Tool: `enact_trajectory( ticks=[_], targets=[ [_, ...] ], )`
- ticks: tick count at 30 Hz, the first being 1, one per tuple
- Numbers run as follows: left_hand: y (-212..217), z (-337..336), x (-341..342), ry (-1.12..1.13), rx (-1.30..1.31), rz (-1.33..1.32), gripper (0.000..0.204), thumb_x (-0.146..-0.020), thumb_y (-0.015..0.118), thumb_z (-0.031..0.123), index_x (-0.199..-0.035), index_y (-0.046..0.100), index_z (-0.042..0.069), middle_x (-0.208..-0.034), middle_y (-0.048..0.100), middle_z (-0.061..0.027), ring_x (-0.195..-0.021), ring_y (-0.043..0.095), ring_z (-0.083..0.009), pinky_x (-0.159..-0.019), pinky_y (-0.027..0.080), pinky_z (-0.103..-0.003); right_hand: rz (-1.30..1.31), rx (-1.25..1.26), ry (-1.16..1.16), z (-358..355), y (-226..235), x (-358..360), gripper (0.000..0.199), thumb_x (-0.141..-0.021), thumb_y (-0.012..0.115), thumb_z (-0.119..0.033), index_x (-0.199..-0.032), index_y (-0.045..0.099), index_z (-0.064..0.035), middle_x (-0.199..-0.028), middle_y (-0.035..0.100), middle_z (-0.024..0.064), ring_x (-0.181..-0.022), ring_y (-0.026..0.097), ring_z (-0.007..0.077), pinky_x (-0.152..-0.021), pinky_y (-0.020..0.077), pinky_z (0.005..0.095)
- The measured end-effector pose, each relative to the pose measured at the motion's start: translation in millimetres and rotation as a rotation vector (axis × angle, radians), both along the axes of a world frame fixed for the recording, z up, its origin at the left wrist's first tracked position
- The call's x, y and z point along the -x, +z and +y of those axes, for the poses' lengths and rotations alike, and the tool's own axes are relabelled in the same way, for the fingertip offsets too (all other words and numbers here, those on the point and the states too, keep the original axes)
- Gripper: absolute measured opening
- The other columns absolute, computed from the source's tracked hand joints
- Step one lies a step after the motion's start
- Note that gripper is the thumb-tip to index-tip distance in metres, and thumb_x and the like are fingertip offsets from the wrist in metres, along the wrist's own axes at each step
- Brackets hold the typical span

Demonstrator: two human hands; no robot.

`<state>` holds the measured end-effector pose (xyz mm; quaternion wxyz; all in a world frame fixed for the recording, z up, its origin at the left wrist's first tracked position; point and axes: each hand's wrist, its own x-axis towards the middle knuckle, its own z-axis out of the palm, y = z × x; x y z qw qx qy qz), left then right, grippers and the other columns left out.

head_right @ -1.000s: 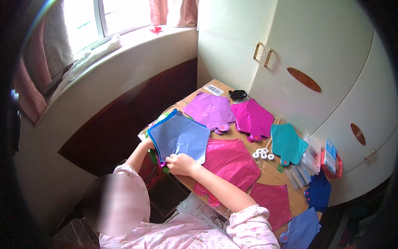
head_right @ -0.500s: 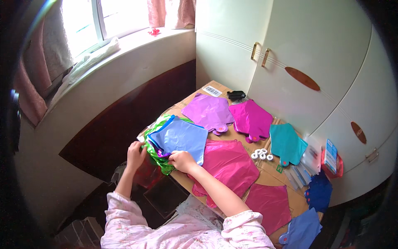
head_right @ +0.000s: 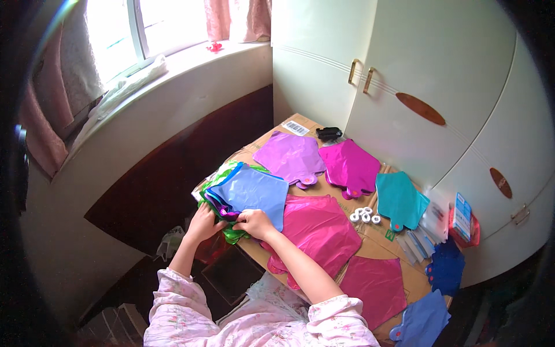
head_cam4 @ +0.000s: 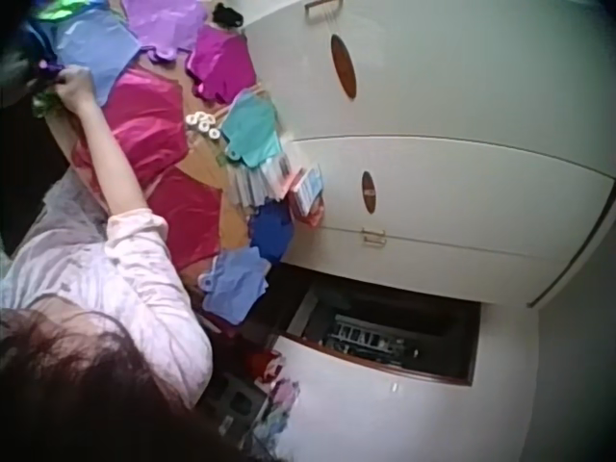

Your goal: Fold colored fabric pieces and insert them into clear plastic packaging bags with cardboard backing.

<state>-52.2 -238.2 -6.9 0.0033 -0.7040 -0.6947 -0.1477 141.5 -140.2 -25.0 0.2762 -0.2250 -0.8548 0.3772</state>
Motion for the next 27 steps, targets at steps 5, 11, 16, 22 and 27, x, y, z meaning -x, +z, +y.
enact_trajectory(
  ticks=[5,11,16,22,27],
  targets=[
    [-8.1,4.9,-6.2,0.059,0.082,0.139,0.098,-0.069,0.065,0.065,-0.131,0.043,-0.007,-0.137,0.036,-0.0338,-0.134,0.026,-0.0471,-0.112,0.02,-0.05,0.043,0.227,-0.044,4.4,2.5,-4.3,0.015,-0.073,0.074,-0.014,-0.08,0.068,-0.0018,-0.068,0.064,0.0084,-0.06,0.057,0.0103,-0.056,0.0444,0.0293],
    [-6.2,9.1,-9.7,0.072,0.222,0.107,0.11,-0.067,0.059,0.075,-0.146,0.025,0.007,-0.147,0.018,-0.0344,-0.137,0.013,-0.0521,-0.112,0.013,-0.055,0.421,0.604,-0.196,37.1,43.9,-25.9,0.006,-0.083,0.068,-0.006,-0.088,0.069,-0.0029,-0.074,0.063,-0.0033,-0.062,0.052,0.0047,-0.056,0.0425,0.0218],
    [-2.2,10.5,-11.5,0.069,0.23,0.093,0.109,-0.066,0.06,0.076,-0.146,0.027,0.009,-0.146,0.018,-0.0343,-0.137,0.012,-0.0524,-0.112,0.014,-0.055,0.878,0.697,-0.378,93.9,74.0,-86.0,0.013,-0.086,0.065,-0.006,-0.098,0.067,-0.0022,-0.086,0.067,0.0032,-0.069,0.06,0.0108,-0.063,0.0489,0.0232],
    [-0.3,11.5,-12.5,0.091,0.267,0.08,0.111,-0.063,0.062,0.076,-0.145,0.028,0.009,-0.146,0.018,-0.0343,-0.136,0.013,-0.0521,-0.111,0.014,-0.055,0.994,0.565,-0.555,113.9,142.5,-205.3,0.014,-0.087,0.066,-0.011,-0.097,0.066,-0.0023,-0.086,0.067,0.0035,-0.071,0.061,0.01,-0.064,0.0483,0.022],
    [-5.7,13.3,-7.1,0.057,0.204,0.081,0.103,-0.065,0.07,0.064,-0.141,0.033,0.005,-0.143,0.024,-0.0356,-0.134,0.019,-0.0524,-0.109,0.019,-0.056,0.909,0.274,-0.722,62.2,212.3,-303.9,0.013,-0.086,0.067,-0.01,-0.096,0.066,-0.0023,-0.08,0.063,-0.0021,-0.065,0.053,0.0053,-0.061,0.0423,0.0188]
  ],
)
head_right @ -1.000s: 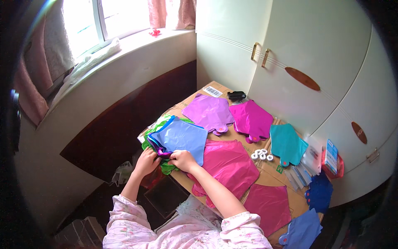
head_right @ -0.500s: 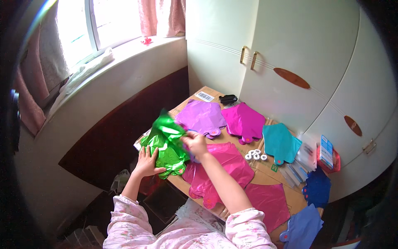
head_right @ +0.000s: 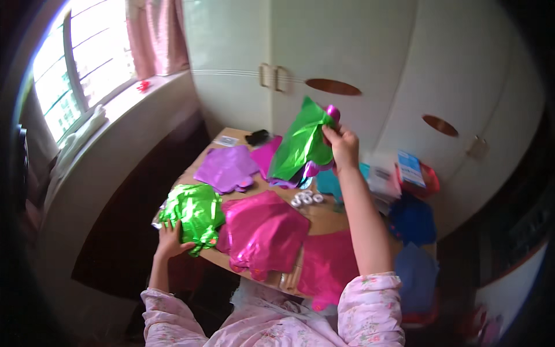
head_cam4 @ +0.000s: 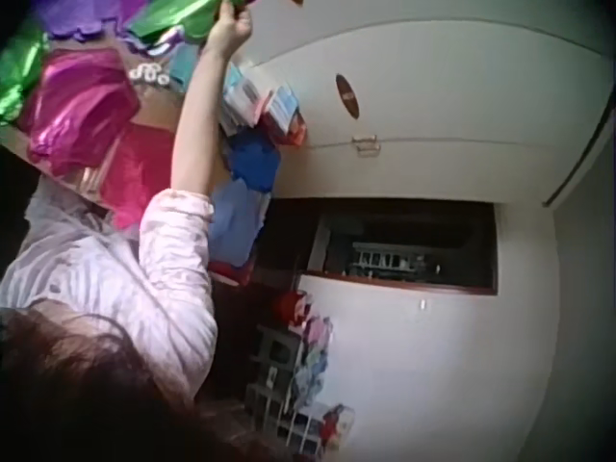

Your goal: Fold colored fabric pieces and insert them into clear plastic packaging bags with cardboard backing.

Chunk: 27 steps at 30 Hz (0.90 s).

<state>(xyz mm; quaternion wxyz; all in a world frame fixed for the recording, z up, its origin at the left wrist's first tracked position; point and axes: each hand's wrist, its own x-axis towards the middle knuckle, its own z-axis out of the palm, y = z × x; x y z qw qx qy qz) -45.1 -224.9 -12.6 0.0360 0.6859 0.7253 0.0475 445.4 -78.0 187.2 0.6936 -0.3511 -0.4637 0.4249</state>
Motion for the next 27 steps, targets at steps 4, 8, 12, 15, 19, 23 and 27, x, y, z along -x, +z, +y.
enact_trajectory(
  ticks=[4,8,12,15,19,23,27],
  targets=[
    [3.6,-5.7,-22.9,-0.025,-0.252,-0.123,0.079,-0.07,0.079,0.03,-0.133,0.04,0.003,-0.143,0.029,-0.0303,-0.133,0.026,-0.0482,-0.107,0.028,-0.053,-0.286,-0.2,-0.212,-70.2,50.2,-62.4,0.014,-0.085,0.066,-0.006,-0.096,0.066,0.0017,-0.085,0.067,0.003,-0.075,0.059,0.0063,-0.067,0.0475,0.0208],
    [34.2,-22.7,-123.0,-0.279,-0.329,-0.602,0.07,-0.071,0.075,0.001,-0.132,0.041,0.001,-0.14,0.038,-0.0236,-0.127,0.043,-0.0367,-0.105,0.036,-0.04,-1.098,-0.335,-0.536,-162.6,67.0,-68.3,0.015,-0.079,0.065,-0.002,-0.094,0.065,-0.0015,-0.082,0.066,0.01,-0.07,0.062,0.0152,-0.06,0.0491,0.0255],
    [42.7,-60.1,-228.9,-0.428,0.217,-1.699,0.068,-0.083,0.063,0.004,-0.143,0.03,0.001,-0.144,0.037,-0.0129,-0.134,0.036,-0.0225,-0.109,0.03,-0.036,-1.762,-0.614,-0.463,-229.9,16.2,-28.5,0.01,-0.069,0.064,-0.008,-0.077,0.058,-0.0061,-0.068,0.049,0.0061,-0.064,0.056,0.0191,-0.05,0.0462,0.0317],
    [24.7,-75.6,-294.4,-0.477,0.633,-2.151,0.072,-0.09,0.059,0.026,-0.147,0.021,0.004,-0.145,0.035,-0.0126,-0.129,0.042,-0.0273,-0.107,0.033,-0.045,-1.983,-0.448,-0.393,-272.8,-51.5,-2.5,0.01,-0.07,0.06,-0.012,-0.069,0.05,-0.0088,-0.067,0.046,0.0023,-0.062,0.053,0.0142,-0.048,0.0458,0.0235],
    [8.8,-82.5,-326.3,-0.177,0.971,-2.221,0.049,-0.093,0.055,0.02,-0.137,0.036,0.007,-0.126,0.052,-0.008,-0.11,0.055,-0.022,-0.093,0.045,-0.041,-1.843,-0.314,-0.369,-298.2,-143.0,11.4,0.007,-0.071,0.058,-0.013,-0.069,0.051,-0.0106,-0.067,0.047,0.0003,-0.062,0.053,0.0114,-0.049,0.0468,0.0216],
    [5.5,-83.0,-329.1,-0.011,0.954,-2.046,0.032,-0.093,0.049,0.006,-0.125,0.048,0.008,-0.109,0.061,-0.0037,-0.097,0.06,-0.0167,-0.081,0.05,-0.035,-1.787,-0.226,-0.331,-309.8,-170.8,23.5,0.006,-0.073,0.057,-0.014,-0.071,0.051,-0.0116,-0.066,0.047,-0.0003,-0.063,0.054,0.0104,-0.051,0.0476,0.0203],
    [-2.5,-80.6,-332.3,-0.045,0.886,-1.952,0.035,-0.09,0.047,-0.004,-0.124,0.048,0.005,-0.11,0.061,-0.007,-0.098,0.06,-0.0167,-0.079,0.051,-0.031,-1.64,0.014,-0.089,-318.3,-175.6,17.2,0.017,-0.075,0.062,-0.019,-0.087,0.058,-0.0088,-0.085,0.057,0.0065,-0.08,0.062,0.0193,-0.065,0.054,0.0266]
  ],
)
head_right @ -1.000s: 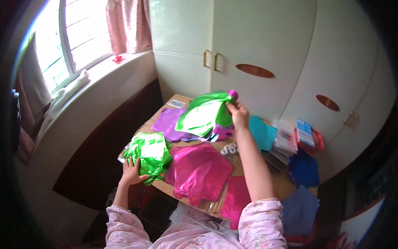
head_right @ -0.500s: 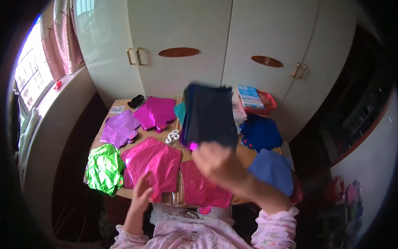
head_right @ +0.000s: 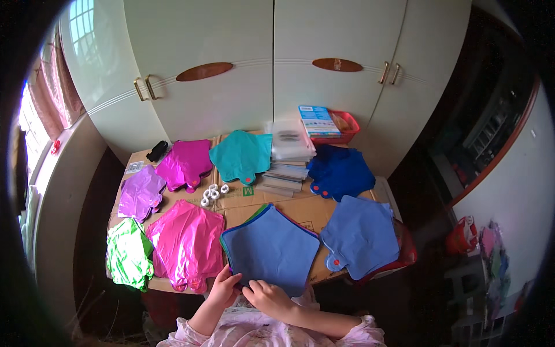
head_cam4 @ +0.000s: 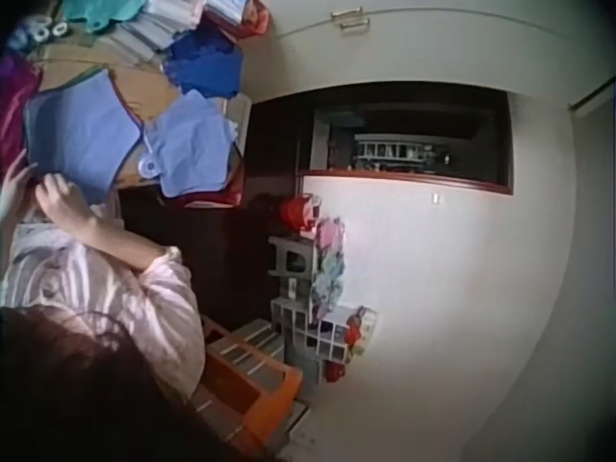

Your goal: Fold colored fabric pieces and insert them into clear plastic packaging bags with cardboard backing.

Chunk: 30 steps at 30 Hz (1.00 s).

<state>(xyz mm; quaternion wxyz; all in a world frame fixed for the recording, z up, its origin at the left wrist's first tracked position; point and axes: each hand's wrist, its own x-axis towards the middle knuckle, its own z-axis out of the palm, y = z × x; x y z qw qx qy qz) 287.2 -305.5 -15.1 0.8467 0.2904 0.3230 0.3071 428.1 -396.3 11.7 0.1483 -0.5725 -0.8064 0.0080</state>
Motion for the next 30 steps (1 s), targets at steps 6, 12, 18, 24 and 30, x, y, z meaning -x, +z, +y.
enact_trajectory(
  ticks=[6,12,18,24,30],
  targets=[
    [-11.1,8.7,2.7,0.055,-0.121,0.053,0.057,-0.088,0.044,-0.009,-0.142,0.029,0.003,-0.129,0.05,-0.0135,-0.118,0.05,-0.0203,-0.097,0.043,-0.033,0.455,0.043,0.151,-10.7,28.4,-39.9,0.054,-0.079,0.072,-0.036,-0.126,0.055,-0.0158,-0.139,0.043,0.0185,-0.129,0.04,0.0373,-0.105,0.0364,0.0455],
    [-1.2,-6.6,21.4,0.064,-0.355,0.201,0.067,-0.087,0.05,-0.009,-0.145,0.021,0.004,-0.137,0.04,-0.0141,-0.119,0.047,-0.0208,-0.098,0.039,-0.033,0.37,-0.141,-0.336,-10.7,-18.5,-95.1,0.059,-0.079,0.073,-0.03,-0.128,0.05,-0.0056,-0.14,0.04,0.0206,-0.13,0.036,0.0413,-0.105,0.0338,0.0483],
    [-5.8,-51.1,53.3,0.003,-0.464,0.299,0.046,-0.087,0.059,0.001,-0.129,0.04,0.0,-0.112,0.056,-0.0081,-0.101,0.055,-0.0161,-0.092,0.043,-0.032,0.177,-0.072,-0.339,8.9,-38.0,-96.8,0.059,-0.084,0.065,-0.042,-0.128,0.049,-0.007,-0.142,0.036,0.0222,-0.13,0.033,0.0435,-0.105,0.0273,0.0588],
    [-52.6,-72.6,48.4,-0.238,-0.1,0.242,0.024,-0.089,0.058,0.001,-0.112,0.05,0.003,-0.109,0.06,-0.0072,-0.103,0.058,-0.0163,-0.089,0.046,-0.03,0.231,-0.101,-0.327,32.3,-33.9,-100.0,0.056,-0.086,0.063,-0.04,-0.128,0.048,-0.0063,-0.141,0.035,0.0242,-0.13,0.033,0.0446,-0.107,0.0275,0.0549],
    [-67.4,-74.4,1.5,-0.194,0.487,-0.123,0.042,-0.087,0.058,0.005,-0.127,0.046,0.001,-0.122,0.058,-0.0117,-0.119,0.052,-0.029,-0.106,0.038,-0.043,0.22,-0.097,-0.462,90.3,-44.4,-136.5,0.061,-0.089,0.059,-0.037,-0.133,0.038,-0.0001,-0.134,0.041,0.0295,-0.128,0.036,0.0462,-0.106,0.03,0.0495]
  ],
)
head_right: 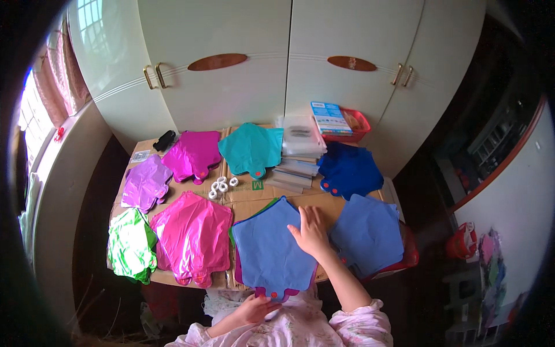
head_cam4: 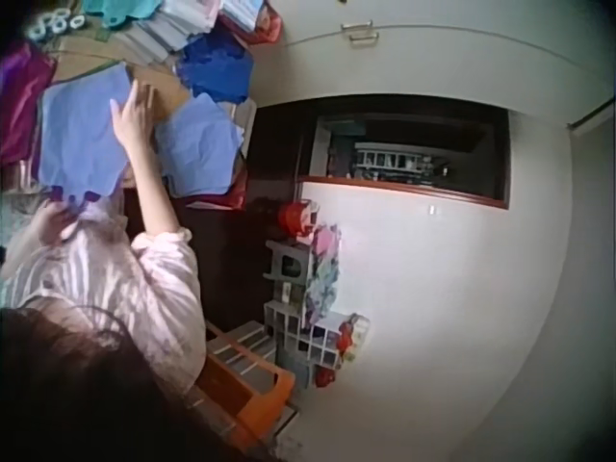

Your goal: Fold colored fabric pieces and insert them into clear plastic packaging bags with cardboard backing.

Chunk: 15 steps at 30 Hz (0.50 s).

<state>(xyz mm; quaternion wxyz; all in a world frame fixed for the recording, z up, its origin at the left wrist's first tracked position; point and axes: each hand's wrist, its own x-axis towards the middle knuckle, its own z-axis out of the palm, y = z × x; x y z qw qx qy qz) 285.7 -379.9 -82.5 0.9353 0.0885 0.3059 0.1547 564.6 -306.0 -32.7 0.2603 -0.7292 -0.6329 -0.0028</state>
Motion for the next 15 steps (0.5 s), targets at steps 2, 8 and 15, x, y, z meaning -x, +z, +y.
enact_trajectory(
  ticks=[2,8,15],
  targets=[
    [11.0,10.1,-7.8,-0.012,0.182,0.0,0.048,-0.085,0.059,0.01,-0.129,0.042,-0.001,-0.127,0.053,-0.0165,-0.121,0.049,-0.0355,-0.104,0.039,-0.049,0.018,-0.041,0.04,4.0,1.0,5.0,0.064,-0.09,0.058,-0.038,-0.133,0.036,0.0029,-0.125,0.049,0.0281,-0.12,0.043,0.0443,-0.102,0.0346,0.0484],
    [44.4,19.5,-18.9,-0.061,0.268,-0.093,0.056,-0.085,0.059,0.018,-0.131,0.037,-0.003,-0.131,0.047,-0.0222,-0.122,0.046,-0.0381,-0.103,0.04,-0.052,0.094,0.0,0.081,-0.5,21.1,27.2,0.058,-0.089,0.059,-0.036,-0.128,0.042,0.0038,-0.117,0.055,0.0244,-0.108,0.051,0.0406,-0.095,0.0402,0.0462],
    [20.8,6.3,-34.5,-0.157,0.234,-0.366,0.057,-0.085,0.062,0.023,-0.129,0.04,-0.006,-0.132,0.047,-0.0217,-0.124,0.045,-0.0333,-0.105,0.036,-0.045,0.076,-0.056,0.028,10.2,4.3,23.4,0.053,-0.088,0.059,-0.03,-0.126,0.044,0.0041,-0.124,0.05,0.0261,-0.114,0.048,0.0407,-0.098,0.0392,0.0465]
  ],
)
